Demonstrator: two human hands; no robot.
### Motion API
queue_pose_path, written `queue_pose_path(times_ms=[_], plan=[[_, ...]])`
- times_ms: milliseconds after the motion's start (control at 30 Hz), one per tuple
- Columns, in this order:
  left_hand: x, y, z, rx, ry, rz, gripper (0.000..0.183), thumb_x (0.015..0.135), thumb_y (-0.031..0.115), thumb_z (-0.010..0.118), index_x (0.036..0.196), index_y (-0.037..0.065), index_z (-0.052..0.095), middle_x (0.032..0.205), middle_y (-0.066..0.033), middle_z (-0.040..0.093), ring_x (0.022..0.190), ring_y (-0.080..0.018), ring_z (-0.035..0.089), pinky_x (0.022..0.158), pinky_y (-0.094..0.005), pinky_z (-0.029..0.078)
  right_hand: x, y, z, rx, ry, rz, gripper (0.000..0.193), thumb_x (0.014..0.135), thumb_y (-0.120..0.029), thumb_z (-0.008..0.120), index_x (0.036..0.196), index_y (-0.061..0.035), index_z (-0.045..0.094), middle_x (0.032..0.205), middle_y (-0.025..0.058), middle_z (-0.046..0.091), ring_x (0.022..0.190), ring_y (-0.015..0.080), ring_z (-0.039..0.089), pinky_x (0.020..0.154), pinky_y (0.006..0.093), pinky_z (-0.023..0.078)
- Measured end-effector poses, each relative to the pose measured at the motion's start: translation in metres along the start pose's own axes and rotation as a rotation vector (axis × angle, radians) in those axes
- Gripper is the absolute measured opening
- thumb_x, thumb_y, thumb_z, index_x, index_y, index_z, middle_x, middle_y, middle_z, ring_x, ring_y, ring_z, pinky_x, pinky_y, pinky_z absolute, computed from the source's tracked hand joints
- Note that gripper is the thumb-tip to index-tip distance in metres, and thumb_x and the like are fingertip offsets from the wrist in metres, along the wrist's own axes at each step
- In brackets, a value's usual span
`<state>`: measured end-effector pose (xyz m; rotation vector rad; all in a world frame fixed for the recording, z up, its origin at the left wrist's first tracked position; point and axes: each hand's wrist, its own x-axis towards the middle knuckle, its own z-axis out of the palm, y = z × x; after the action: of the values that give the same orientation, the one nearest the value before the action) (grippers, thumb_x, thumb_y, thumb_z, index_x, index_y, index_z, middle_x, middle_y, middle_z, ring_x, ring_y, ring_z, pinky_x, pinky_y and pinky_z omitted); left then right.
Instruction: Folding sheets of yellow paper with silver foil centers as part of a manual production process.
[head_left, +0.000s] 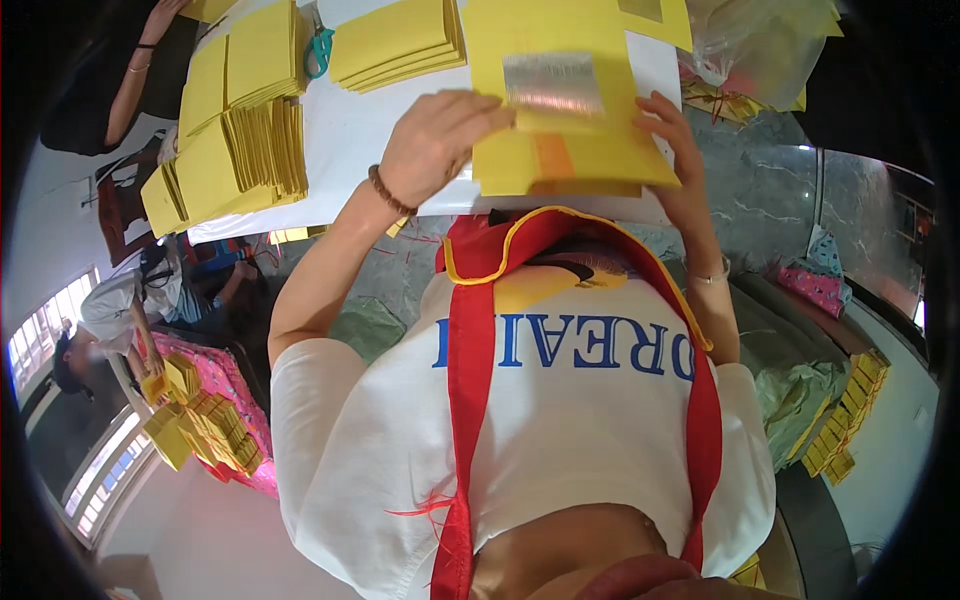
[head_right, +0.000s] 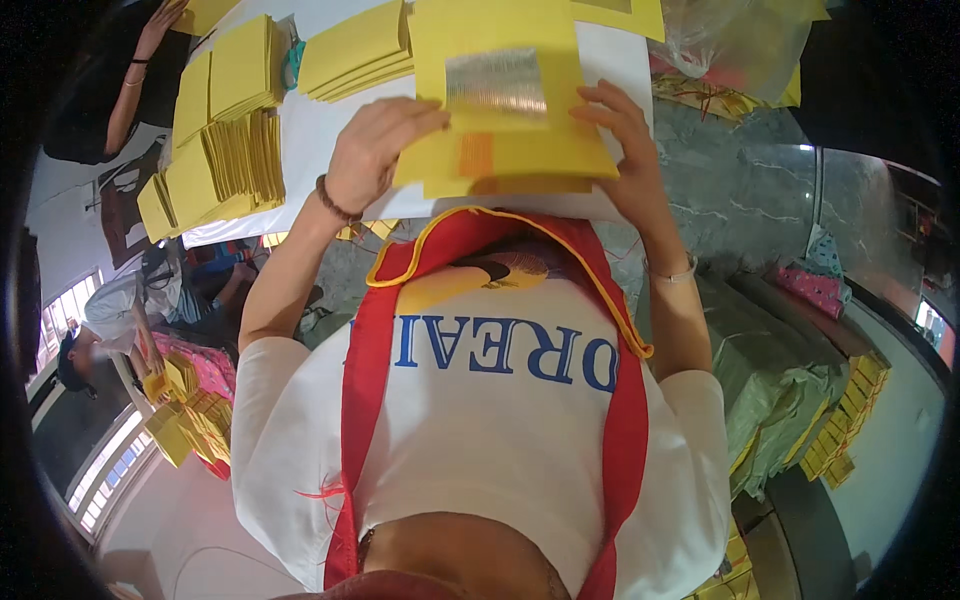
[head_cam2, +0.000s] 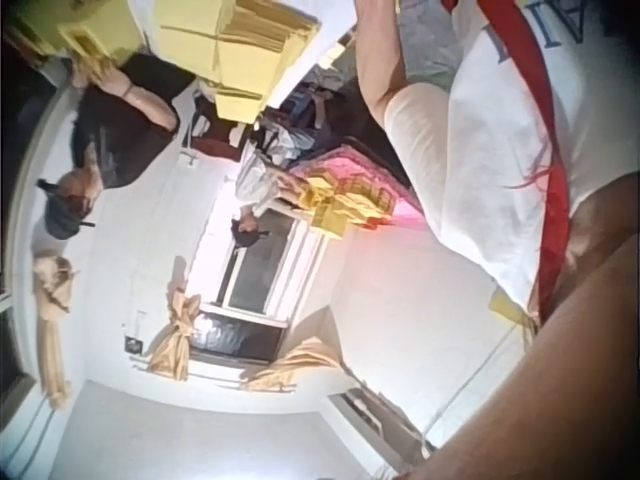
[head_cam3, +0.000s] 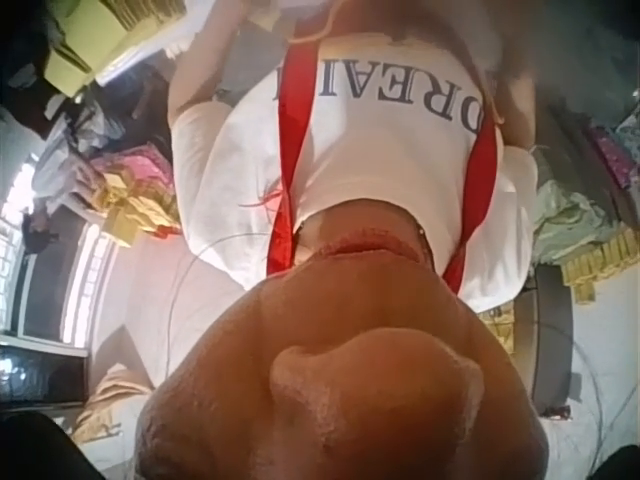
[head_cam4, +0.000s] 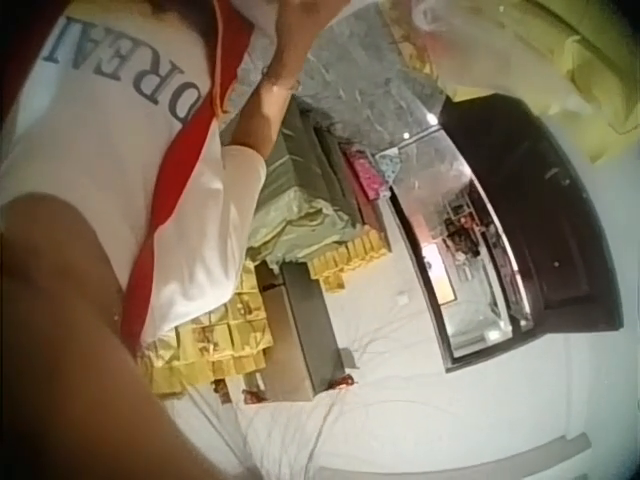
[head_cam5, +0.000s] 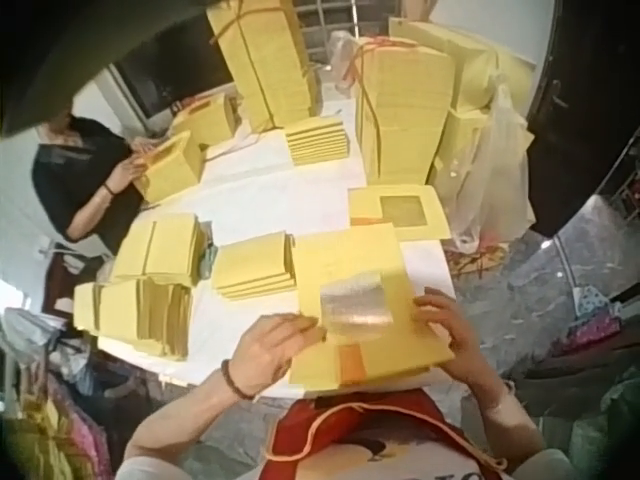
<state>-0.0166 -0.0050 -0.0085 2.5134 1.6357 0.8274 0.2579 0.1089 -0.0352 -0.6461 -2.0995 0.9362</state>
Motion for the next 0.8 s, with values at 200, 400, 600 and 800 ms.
queue_pose_path(times_ms=[200, 400, 600, 800], plan=[[-0.021, 0.025, -0.005, -0.081, -0.094, -0.021, 0.027, 0.075, 0.011, 0.056, 0.101, 0.007, 0.062, 0.098, -0.0083, 0.063, 0.09, -0.0259, 0.061, 0.075, -0.0336, 0.047, -0.011, -0.014, -0.016, -0.085, -0.351, -0.074, 0.023, 0.074, -0.014, 0.066, 0.097, -0.0096, 0.064, 0.113, 0.0081, 0.058, 0.109, 0.0238, 0.052, 0.091, 0.0335, 0.036], [-0.015, 0.022, 0.004, -0.307, -0.042, -0.408, 0.018, 0.088, 0.019, 0.053, 0.092, 0.004, 0.062, 0.07, -0.0138, 0.059, 0.067, -0.0317, 0.055, 0.06, -0.0375, 0.045, -0.001, -0.024, -0.008, -0.003, -0.292, 0.346, 0.024, 0.079, -0.014, 0.064, 0.101, -0.0068, 0.063, 0.101, 0.009, 0.063, 0.088, 0.0188, 0.059, 0.076, 0.0281, 0.043], [0.002, 0.0, 0.02, -0.657, -0.058, -0.81, 0.03, 0.09, 0.029, 0.051, 0.089, 0.001, 0.062, 0.058, -0.0111, 0.053, 0.05, -0.0212, 0.049, 0.052, -0.0325, 0.042, 0.02, -0.016, 0.02, 0.305, 0.048, 0.552, 0.037, 0.082, -0.018, 0.063, 0.114, -0.0033, 0.053, 0.079, 0.0086, 0.064, 0.067, 0.0128, 0.058, 0.062, 0.0258, 0.044], [0.009, -0.015, 0.029, -0.955, -0.073, -0.962, 0.029, 0.091, 0.026, 0.05, 0.094, -0.002, 0.06, 0.065, -0.0021, 0.055, 0.056, -0.0078, 0.047, 0.051, -0.0249, 0.04, 0.034, -0.011, 0.02, 0.023, 0.019, 0.574, 0.04, 0.08, -0.02, 0.066, 0.117, -0.0084, 0.056, 0.071, 0.0059, 0.06, 0.058, 0.0097, 0.051, 0.055, 0.0244, 0.042]])
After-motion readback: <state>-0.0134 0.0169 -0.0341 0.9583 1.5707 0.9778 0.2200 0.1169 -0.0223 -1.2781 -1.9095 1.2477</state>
